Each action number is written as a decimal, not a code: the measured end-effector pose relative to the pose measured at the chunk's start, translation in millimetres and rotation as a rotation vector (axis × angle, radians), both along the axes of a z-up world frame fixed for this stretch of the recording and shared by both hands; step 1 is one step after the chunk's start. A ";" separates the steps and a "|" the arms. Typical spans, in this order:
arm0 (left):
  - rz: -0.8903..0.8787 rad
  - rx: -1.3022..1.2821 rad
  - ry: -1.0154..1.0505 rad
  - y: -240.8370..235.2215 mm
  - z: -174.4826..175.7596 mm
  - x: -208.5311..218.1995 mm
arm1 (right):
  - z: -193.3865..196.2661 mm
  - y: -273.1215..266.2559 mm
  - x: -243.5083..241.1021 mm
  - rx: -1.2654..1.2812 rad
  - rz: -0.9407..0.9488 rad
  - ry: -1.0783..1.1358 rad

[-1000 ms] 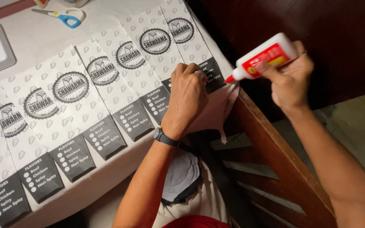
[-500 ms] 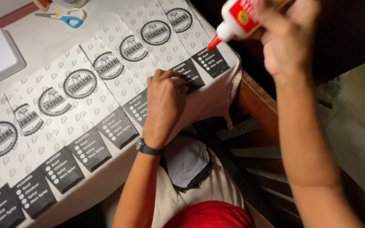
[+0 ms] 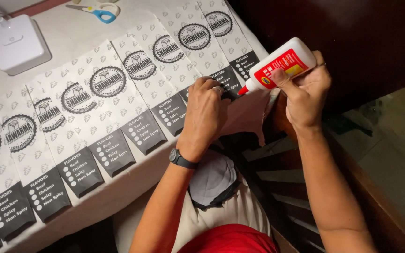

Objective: Applying glue to the edges of paper food wraps and pressing them to seal the packaging.

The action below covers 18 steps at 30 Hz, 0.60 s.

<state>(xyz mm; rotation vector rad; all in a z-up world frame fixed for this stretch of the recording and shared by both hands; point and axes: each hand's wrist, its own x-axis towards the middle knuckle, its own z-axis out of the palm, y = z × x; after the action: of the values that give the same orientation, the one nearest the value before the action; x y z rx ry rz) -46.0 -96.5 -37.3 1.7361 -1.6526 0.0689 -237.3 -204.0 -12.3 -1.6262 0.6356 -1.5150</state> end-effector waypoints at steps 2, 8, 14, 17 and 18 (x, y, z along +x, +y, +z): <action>-0.003 -0.008 0.001 -2.9 -5.7 1.0 | 0.2 -1.2 1.2 0.003 0.010 -0.002; -0.033 0.006 0.013 -2.0 -10.0 1.5 | -0.3 3.9 3.2 0.004 0.024 0.029; -0.037 0.045 0.002 -1.6 -9.5 0.9 | -3.9 22.6 17.5 0.012 0.072 0.029; -0.028 0.049 0.014 0.8 -0.3 -1.2 | 0.6 26.0 15.4 -0.006 0.061 0.036; -0.021 0.056 0.014 2.8 4.1 -1.3 | 1.8 25.2 13.7 -0.019 0.046 0.042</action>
<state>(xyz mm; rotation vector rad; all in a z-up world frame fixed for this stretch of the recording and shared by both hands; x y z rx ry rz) -47.4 -93.7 -33.2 1.7565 -1.6763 0.0007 -223.6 -178.8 -10.5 -1.6799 0.6041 -1.4615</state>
